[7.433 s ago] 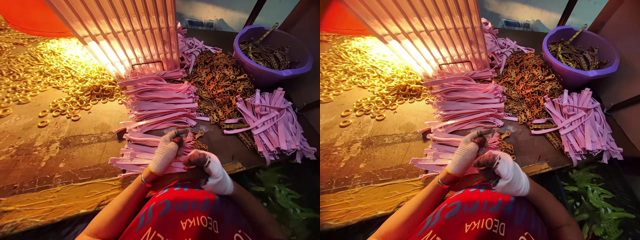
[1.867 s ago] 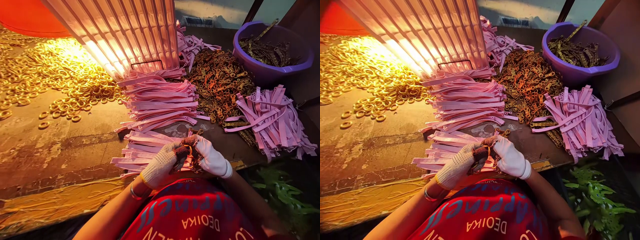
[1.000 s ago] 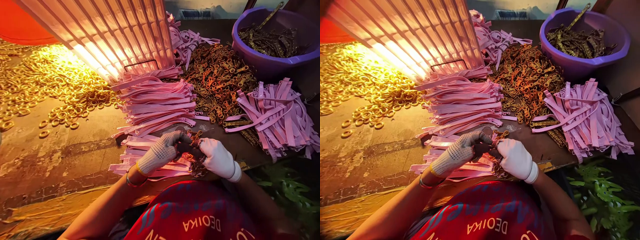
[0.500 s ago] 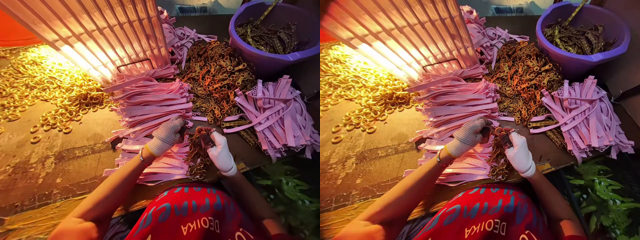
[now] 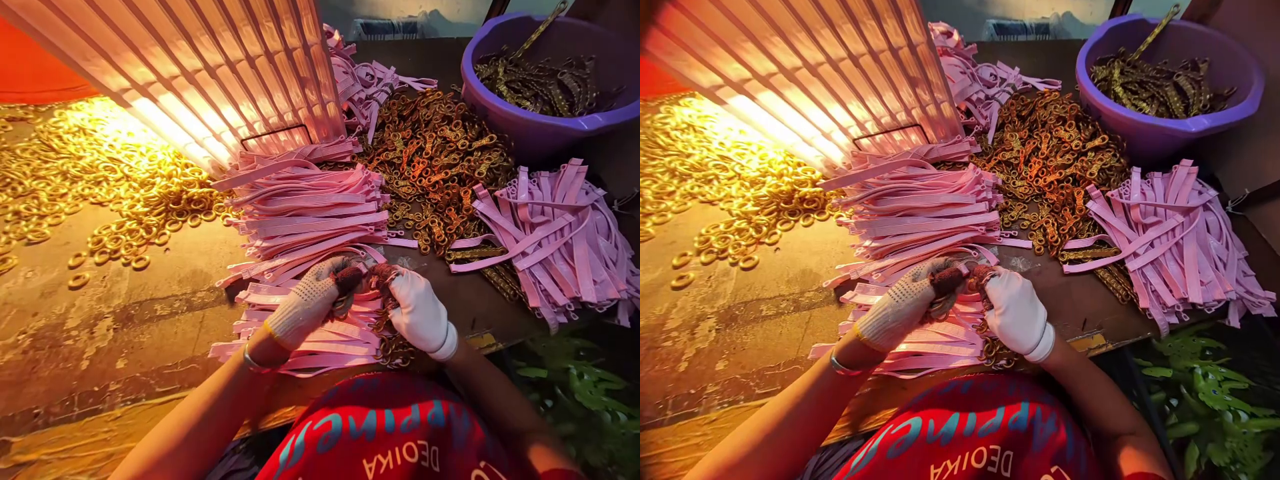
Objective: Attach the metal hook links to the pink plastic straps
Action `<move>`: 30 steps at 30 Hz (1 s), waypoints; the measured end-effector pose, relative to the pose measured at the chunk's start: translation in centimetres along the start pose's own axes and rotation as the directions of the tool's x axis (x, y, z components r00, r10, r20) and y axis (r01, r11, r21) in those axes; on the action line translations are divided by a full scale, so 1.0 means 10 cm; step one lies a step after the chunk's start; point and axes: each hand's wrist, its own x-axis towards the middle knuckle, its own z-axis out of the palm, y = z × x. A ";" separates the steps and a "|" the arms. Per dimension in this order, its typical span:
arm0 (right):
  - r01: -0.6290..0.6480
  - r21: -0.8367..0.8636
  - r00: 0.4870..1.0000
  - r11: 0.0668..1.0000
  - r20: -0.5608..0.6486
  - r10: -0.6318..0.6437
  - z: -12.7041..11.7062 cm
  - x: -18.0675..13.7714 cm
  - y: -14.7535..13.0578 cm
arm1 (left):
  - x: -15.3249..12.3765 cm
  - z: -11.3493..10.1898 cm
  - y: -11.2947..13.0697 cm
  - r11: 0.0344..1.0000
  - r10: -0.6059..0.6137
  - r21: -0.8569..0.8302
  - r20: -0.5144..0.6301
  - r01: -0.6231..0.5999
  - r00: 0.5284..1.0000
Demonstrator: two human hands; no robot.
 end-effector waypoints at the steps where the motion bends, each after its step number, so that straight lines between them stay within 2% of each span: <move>1: 0.000 -0.131 0.999 0.991 0.044 0.005 0.03 0.02 -0.05 | -0.05 0.00 -0.01 0.999 -0.021 -0.038 0.009 0.021 1.000; 3: -0.007 -0.402 0.998 0.916 0.058 0.033 0.11 0.03 -0.16 | -0.12 0.00 -0.05 0.996 -0.032 -0.081 0.014 0.033 0.999; 5: -0.023 -0.594 1.000 0.804 -0.016 0.017 0.19 0.01 -0.23 | -0.16 0.01 -0.08 0.999 -0.024 -0.028 0.005 0.024 1.000; 7: -0.031 -0.689 0.996 0.724 -0.080 -0.033 0.24 -0.03 -0.26 | -0.18 0.02 -0.12 0.985 0.043 0.168 -0.038 -0.036 0.998; 9: -0.023 -0.722 0.993 0.692 -0.095 -0.067 0.25 -0.07 -0.25 | -0.19 0.03 -0.16 0.905 0.186 0.398 -0.049 -0.152 0.981; 11: 0.015 -0.711 0.996 0.703 -0.051 -0.073 0.23 -0.10 -0.20 | -0.19 0.03 -0.22 0.800 0.304 0.546 -0.012 -0.249 0.953; 13: 0.075 -0.662 0.997 0.746 0.029 -0.074 0.18 -0.12 -0.16 | -0.17 0.04 -0.28 0.747 0.316 0.607 0.034 -0.270 0.948; 15: 0.108 -0.590 0.993 0.800 0.108 -0.055 0.11 -0.11 -0.15 | -0.16 0.02 -0.31 0.771 0.284 0.580 0.054 -0.261 0.957; 19: 0.098 -0.415 0.960 0.905 0.279 0.024 -0.05 -0.04 -0.23 | -0.17 -0.01 -0.30 0.903 0.199 0.387 0.010 -0.187 0.980; 21: 0.027 -0.387 0.929 0.921 0.349 0.120 -0.09 0.00 -0.27 | -0.19 0.00 -0.30 0.931 0.165 0.335 -0.040 -0.143 0.985; 24: -0.104 -0.434 0.892 0.895 0.356 0.277 -0.08 0.05 -0.31 | -0.19 0.02 -0.34 0.946 0.174 0.289 -0.078 -0.144 0.982; 26: -0.090 -0.436 0.890 0.895 0.368 0.268 -0.04 0.06 -0.31 | -0.18 0.03 -0.39 0.937 0.200 0.309 -0.084 -0.165 0.976; 30: 0.085 -0.417 0.871 0.905 0.473 0.136 0.05 0.04 -0.31 | -0.14 0.02 -0.46 0.880 0.251 0.426 -0.047 -0.208 0.967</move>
